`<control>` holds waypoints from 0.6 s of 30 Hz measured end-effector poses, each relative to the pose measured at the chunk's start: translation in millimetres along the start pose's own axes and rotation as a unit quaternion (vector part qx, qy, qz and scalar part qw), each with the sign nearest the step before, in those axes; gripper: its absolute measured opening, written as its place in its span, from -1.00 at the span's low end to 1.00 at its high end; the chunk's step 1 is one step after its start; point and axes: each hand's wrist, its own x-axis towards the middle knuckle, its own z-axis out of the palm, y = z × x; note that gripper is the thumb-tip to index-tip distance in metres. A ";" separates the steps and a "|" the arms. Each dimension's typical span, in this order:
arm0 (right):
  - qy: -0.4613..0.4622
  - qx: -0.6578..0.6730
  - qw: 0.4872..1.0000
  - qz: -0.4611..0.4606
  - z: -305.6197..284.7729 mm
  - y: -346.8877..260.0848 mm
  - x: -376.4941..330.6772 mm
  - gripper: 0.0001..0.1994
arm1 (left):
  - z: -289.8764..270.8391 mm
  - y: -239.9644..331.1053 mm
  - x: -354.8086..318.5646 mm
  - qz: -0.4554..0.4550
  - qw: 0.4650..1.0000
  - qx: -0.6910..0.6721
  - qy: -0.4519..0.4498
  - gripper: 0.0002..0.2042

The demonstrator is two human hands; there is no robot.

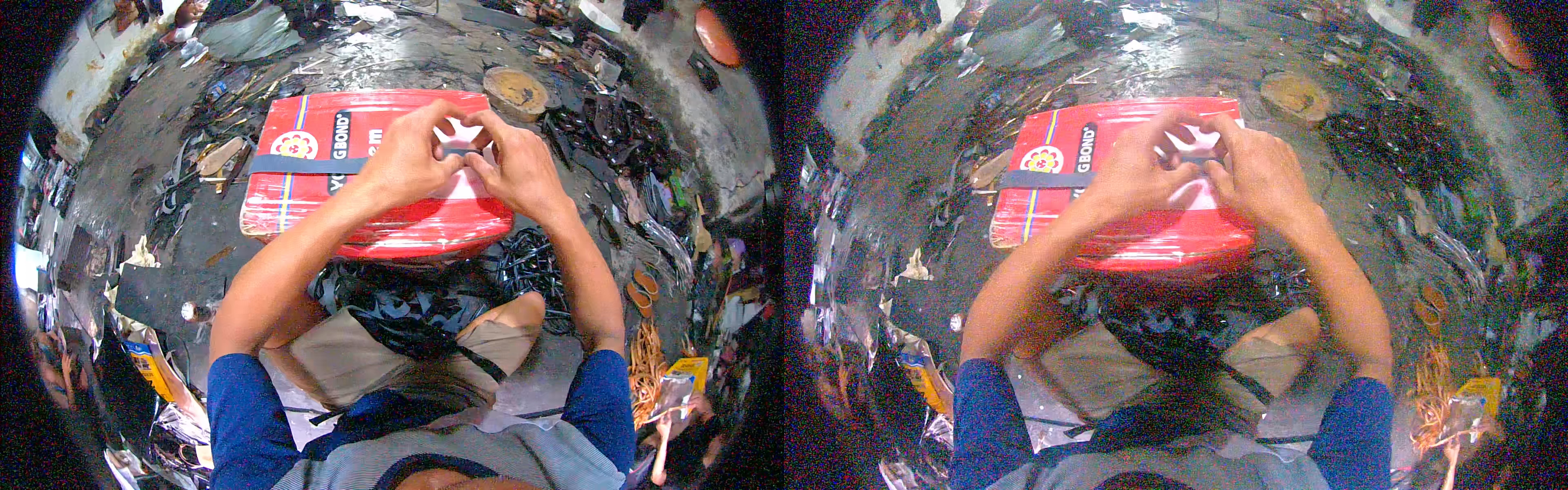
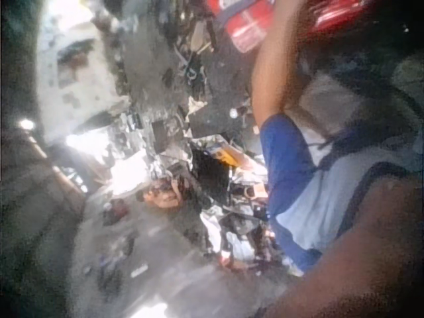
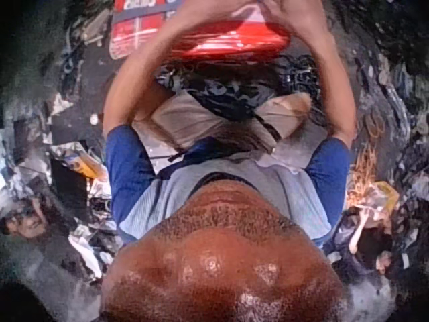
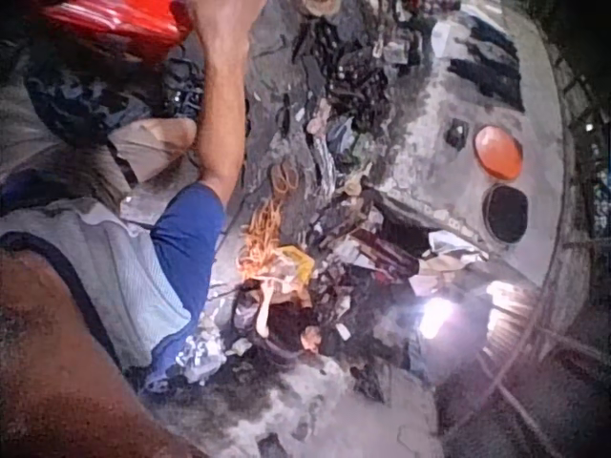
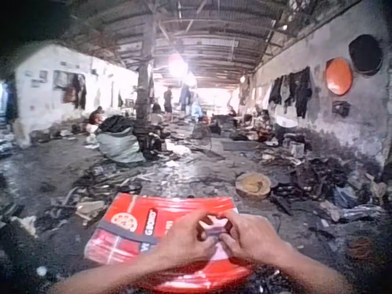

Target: The person sits on the floor and repeatedly ties black straps around a red rectangular package. They pull the straps tight, fold the ends, and secure them by hand. The person continues this repetitive tying process throughout the clip.

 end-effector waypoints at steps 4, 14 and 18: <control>0.042 -0.016 0.999 0.001 2.5 26.3 -6.7 -0.73 | 33.2 -5.1 4.9 -0.012 1.000 -0.009 0.002 -0.71; 0.085 0.044 0.991 -0.089 5.0 39.4 -22.2 -0.83 | 36.6 -5.6 -5.2 0.032 0.999 0.012 0.027 -0.87; 0.082 0.076 0.988 -0.103 5.6 45.6 -22.0 -0.82 | 30.7 -1.1 -5.9 -0.003 1.000 0.000 -0.008 -0.87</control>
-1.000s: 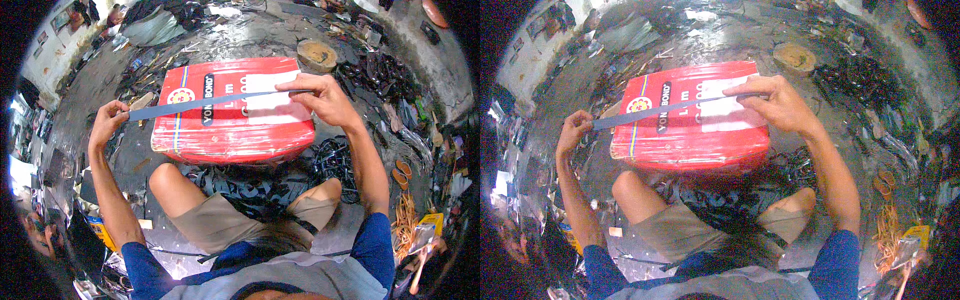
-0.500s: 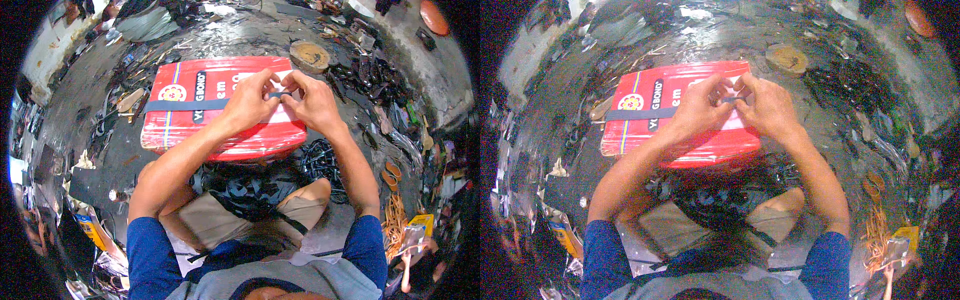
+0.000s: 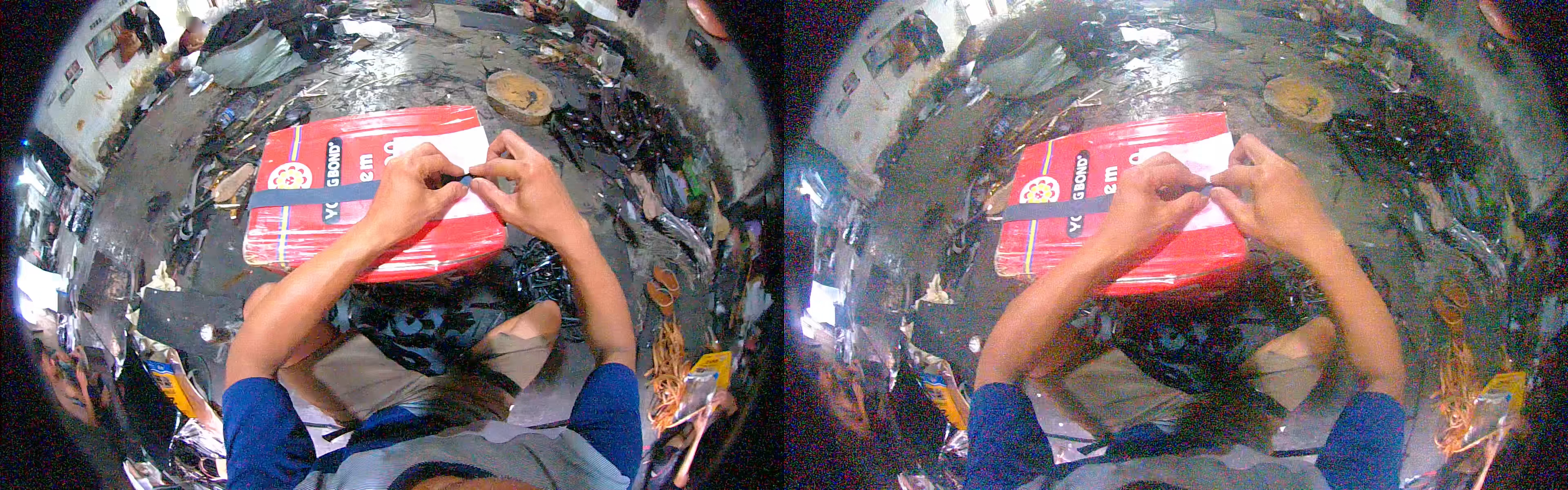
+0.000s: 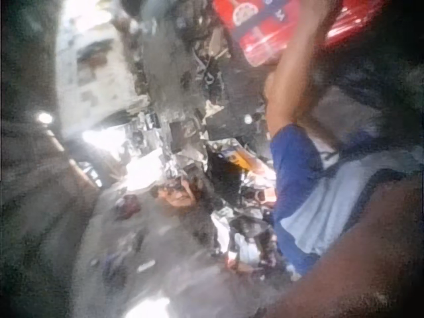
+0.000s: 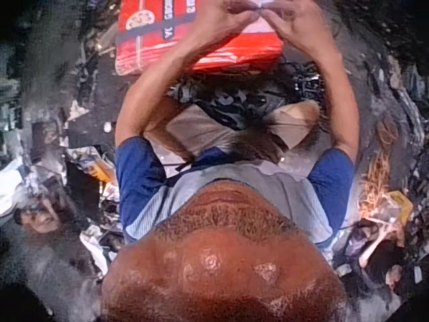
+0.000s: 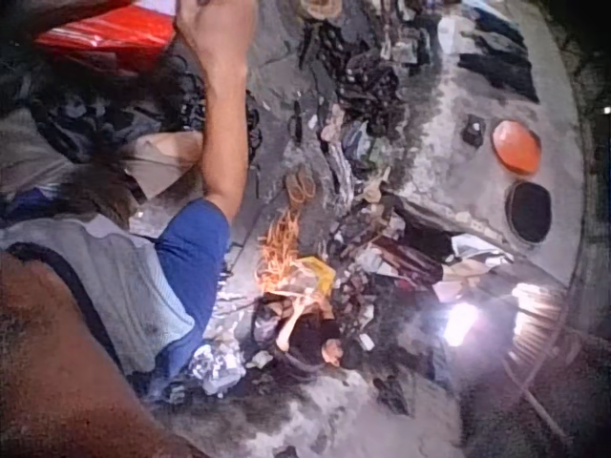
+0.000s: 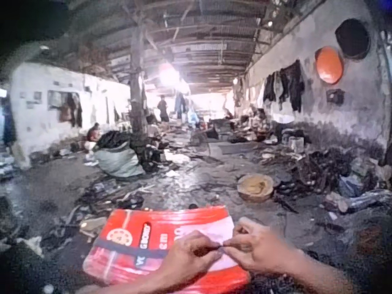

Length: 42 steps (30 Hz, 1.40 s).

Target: The person sits on the floor and repeatedly ties black straps around a red rectangular package. They pull the straps tight, fold the ends, and secure them by hand. The person continues this repetitive tying process throughout the clip.

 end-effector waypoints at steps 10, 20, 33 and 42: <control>0.073 0.151 0.978 0.123 25.1 16.7 0.8 -0.87 | 6.4 -7.6 3.9 -0.019 0.999 -0.006 0.032 -0.90; 0.119 0.235 0.937 0.230 39.2 12.6 3.0 -0.83 | 8.5 -2.7 16.1 0.026 0.998 0.042 0.025 -0.88; 0.078 0.536 0.770 0.338 40.9 12.1 -20.4 -0.75 | 24.4 -7.4 23.6 0.098 0.994 -0.037 0.031 -0.93; 0.088 0.563 0.736 0.365 33.4 19.4 -22.7 -0.65 | 34.0 0.6 31.8 0.113 0.992 -0.039 0.034 -0.91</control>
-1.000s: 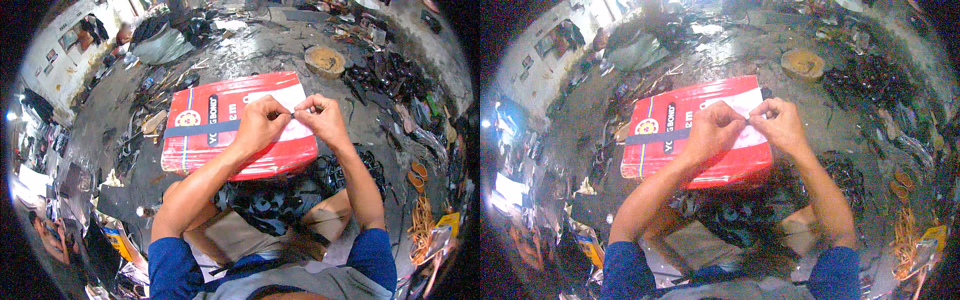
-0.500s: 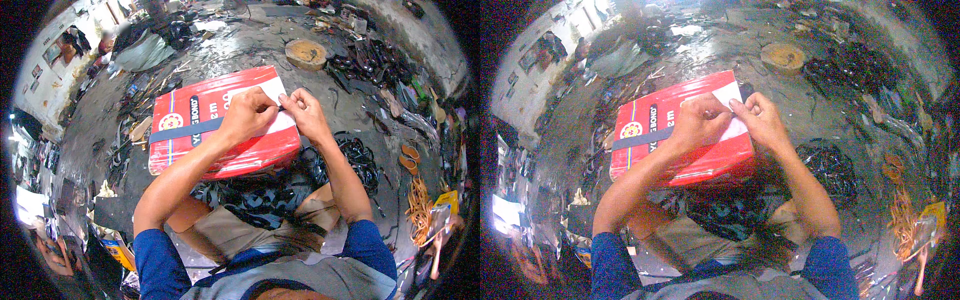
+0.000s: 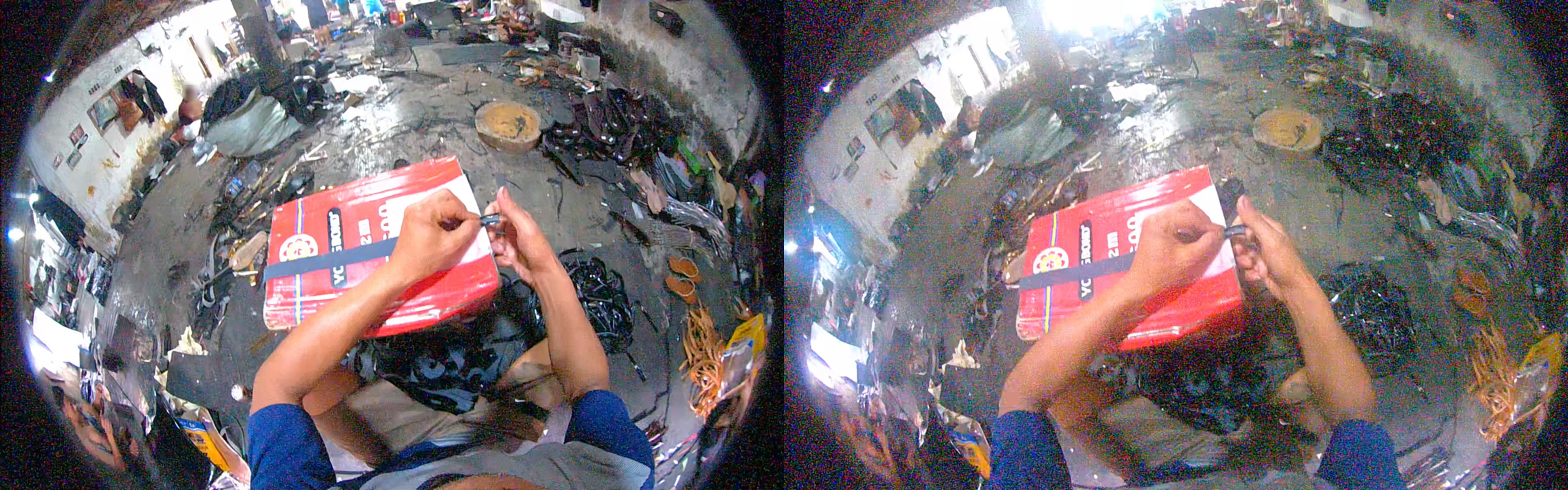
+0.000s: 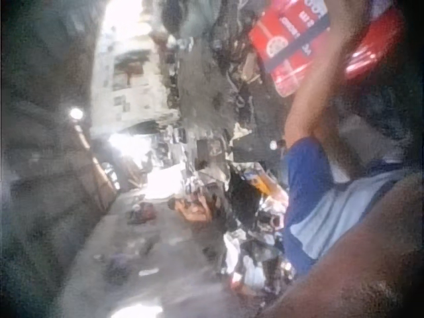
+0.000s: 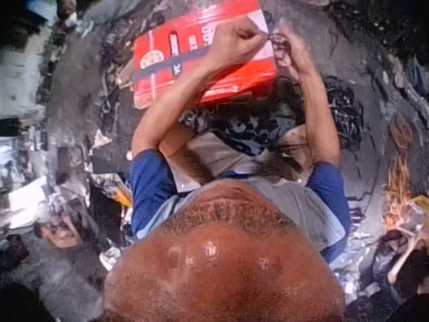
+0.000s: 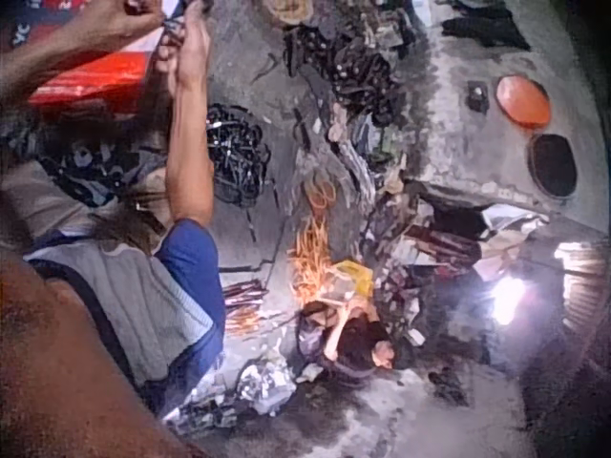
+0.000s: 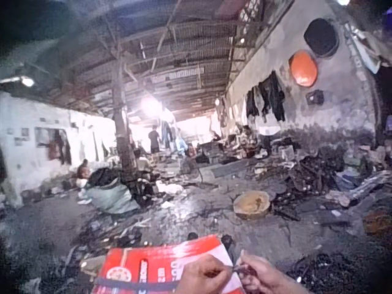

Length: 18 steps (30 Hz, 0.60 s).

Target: The person sits on the floor and repeatedly ties black straps around a red rectangular package. They pull the straps tight, fold the ends, and secure them by hand. The person continues this repetitive tying process throughout the clip.

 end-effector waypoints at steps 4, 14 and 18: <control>0.127 -0.427 0.875 -0.190 20.9 -23.6 31.5 -0.58 | -5.4 1.2 -1.0 -0.017 1.000 0.000 -0.009 -0.92; 0.184 -0.302 0.918 -0.181 -15.8 89.8 55.4 -0.77 | -3.1 -3.5 -1.1 -0.056 0.998 0.009 -0.028 -0.90; 0.236 -0.384 0.889 -0.084 -86.0 231.1 60.6 -0.77 | 2.4 -6.9 0.1 -0.077 0.997 -0.017 -0.027 -0.94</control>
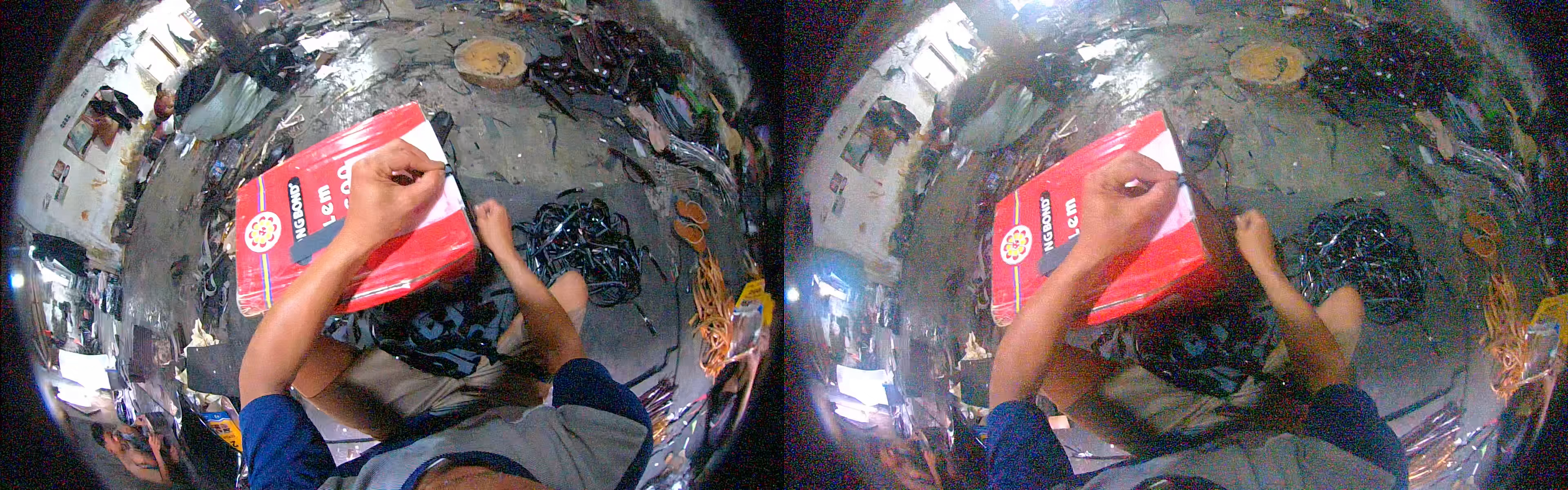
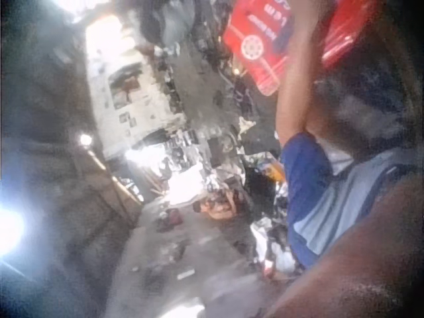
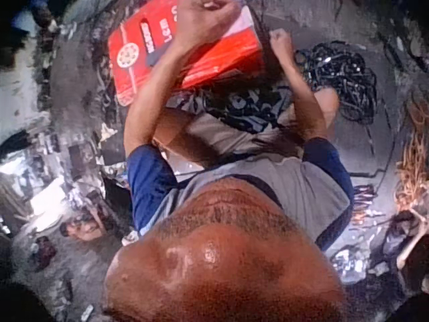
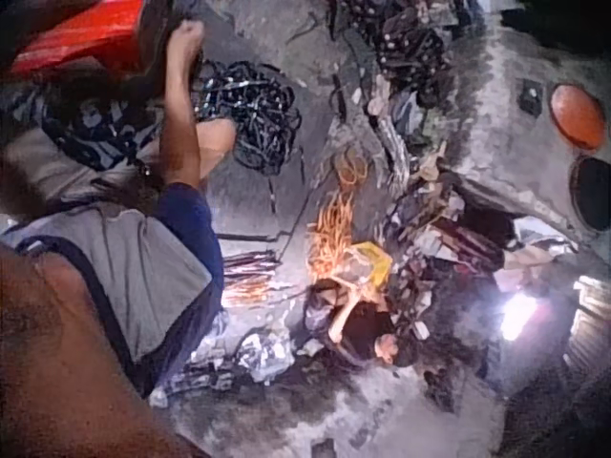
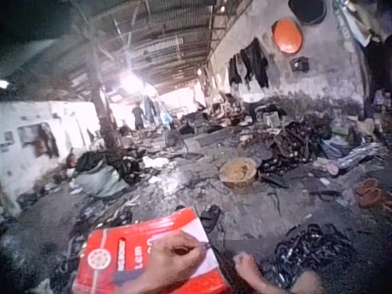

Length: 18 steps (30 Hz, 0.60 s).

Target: The person sits on the floor and repeatedly ties black straps around a red rectangular package. They pull the straps tight, fold the ends, and secure them by hand. The person continues this repetitive tying process throughout the clip.

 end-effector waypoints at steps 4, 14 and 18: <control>0.005 -0.106 0.994 0.023 53.8 127.3 -42.3 -0.76 | -5.5 -4.8 -2.1 0.021 1.000 0.015 0.008 -0.97; -0.061 -0.207 0.965 0.147 43.9 159.2 -61.1 -0.75 | -13.2 -7.6 1.6 0.162 0.978 0.129 -0.016 -0.93; -0.075 -0.248 0.953 0.155 -6.8 128.7 -57.8 -0.73 | -20.5 -10.7 -1.4 0.289 0.941 0.171 -0.039 -0.85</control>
